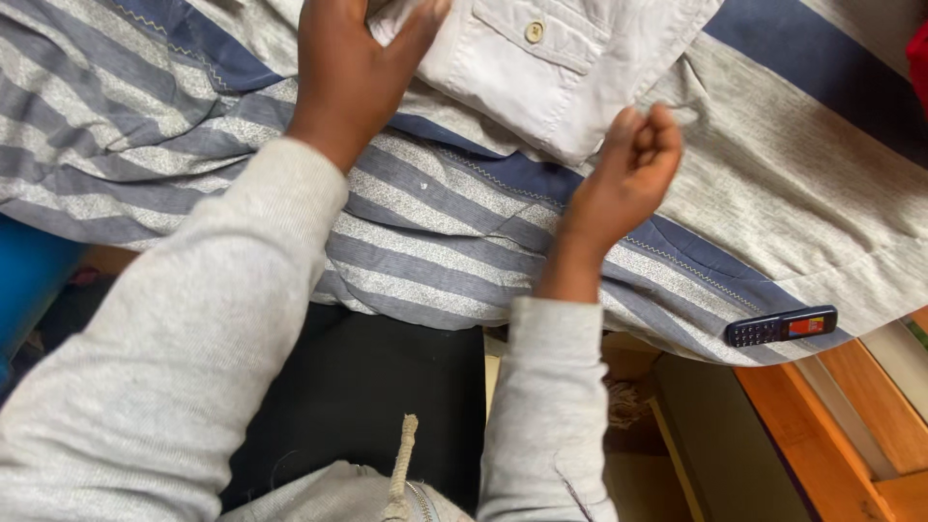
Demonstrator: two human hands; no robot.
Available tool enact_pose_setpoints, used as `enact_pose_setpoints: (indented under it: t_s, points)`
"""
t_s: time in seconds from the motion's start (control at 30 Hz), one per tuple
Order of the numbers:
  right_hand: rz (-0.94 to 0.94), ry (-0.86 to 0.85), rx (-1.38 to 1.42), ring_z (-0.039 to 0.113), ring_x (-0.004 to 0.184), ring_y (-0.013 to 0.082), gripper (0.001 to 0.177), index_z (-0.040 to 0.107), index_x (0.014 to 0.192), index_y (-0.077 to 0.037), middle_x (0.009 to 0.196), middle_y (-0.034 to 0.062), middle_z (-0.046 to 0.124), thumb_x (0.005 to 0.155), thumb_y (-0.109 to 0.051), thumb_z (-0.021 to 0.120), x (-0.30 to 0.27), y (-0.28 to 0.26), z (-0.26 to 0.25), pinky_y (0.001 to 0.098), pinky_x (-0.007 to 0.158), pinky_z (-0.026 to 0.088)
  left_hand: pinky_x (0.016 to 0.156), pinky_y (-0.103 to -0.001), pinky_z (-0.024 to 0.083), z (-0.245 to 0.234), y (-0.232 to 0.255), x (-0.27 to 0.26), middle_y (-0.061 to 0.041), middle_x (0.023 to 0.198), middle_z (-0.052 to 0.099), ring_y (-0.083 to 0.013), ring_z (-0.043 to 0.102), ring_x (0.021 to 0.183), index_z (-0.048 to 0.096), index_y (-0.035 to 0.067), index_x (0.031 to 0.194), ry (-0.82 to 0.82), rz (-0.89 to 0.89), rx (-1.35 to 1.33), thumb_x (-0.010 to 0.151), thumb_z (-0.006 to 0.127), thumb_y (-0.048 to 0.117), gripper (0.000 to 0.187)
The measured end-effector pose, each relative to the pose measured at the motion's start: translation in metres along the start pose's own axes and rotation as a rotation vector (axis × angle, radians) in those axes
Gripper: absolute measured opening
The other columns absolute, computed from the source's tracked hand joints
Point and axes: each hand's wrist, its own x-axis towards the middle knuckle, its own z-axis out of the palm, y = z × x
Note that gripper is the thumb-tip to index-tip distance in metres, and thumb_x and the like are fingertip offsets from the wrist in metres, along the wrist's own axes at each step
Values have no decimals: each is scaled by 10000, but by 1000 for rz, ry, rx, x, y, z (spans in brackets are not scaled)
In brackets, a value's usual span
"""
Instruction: The person folds several garments on a bed, including white shorts, dark blue shorts, and green shorts. They smooth and align each item, then fold them into compact rectangles and place them in a neat stack.
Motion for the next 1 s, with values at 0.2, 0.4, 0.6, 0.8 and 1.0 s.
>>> enact_pose_setpoints:
  t_s: [0.2,0.4,0.6,0.8,1.0]
  points:
    - [90,9,-137,461,746,27,286,625,1195,0,915,-23,604,1027,-205,734,-45,16,-4,180,651,387,1007,-479,404,-18,-14,-31,-67,1230,638,-271,563,1217,745,86,1140,-45,147,222,939,929,363,389]
    - [105,-46,-263,403,696,11,255,631,1029,-33,835,-60,541,1010,-240,778,-33,17,-14,166,623,365,1053,-446,368,-10,-20,-27,-50,1328,605,-265,524,1297,729,65,1048,-41,214,208,977,864,334,309]
    - [92,-20,-385,346,706,42,300,596,976,-32,851,-38,446,1012,-269,777,-33,11,2,180,622,364,954,-470,337,12,-21,-29,-37,1148,610,-253,529,1152,709,101,962,32,85,379,1001,842,404,333]
    - [-175,-24,-267,512,859,79,264,570,1167,-27,1019,1,551,1089,-259,668,-46,-32,26,245,774,486,1124,-548,262,25,-7,-29,-155,1437,458,-315,376,1394,582,110,1375,-11,178,589,1086,748,480,498]
    - [391,-444,223,702,954,146,322,641,1215,-33,1071,97,719,1070,-312,573,-30,-32,52,265,857,579,1332,-585,-56,60,6,-39,-182,1739,-33,-270,-70,1622,107,23,1663,-272,318,813,1096,674,500,934]
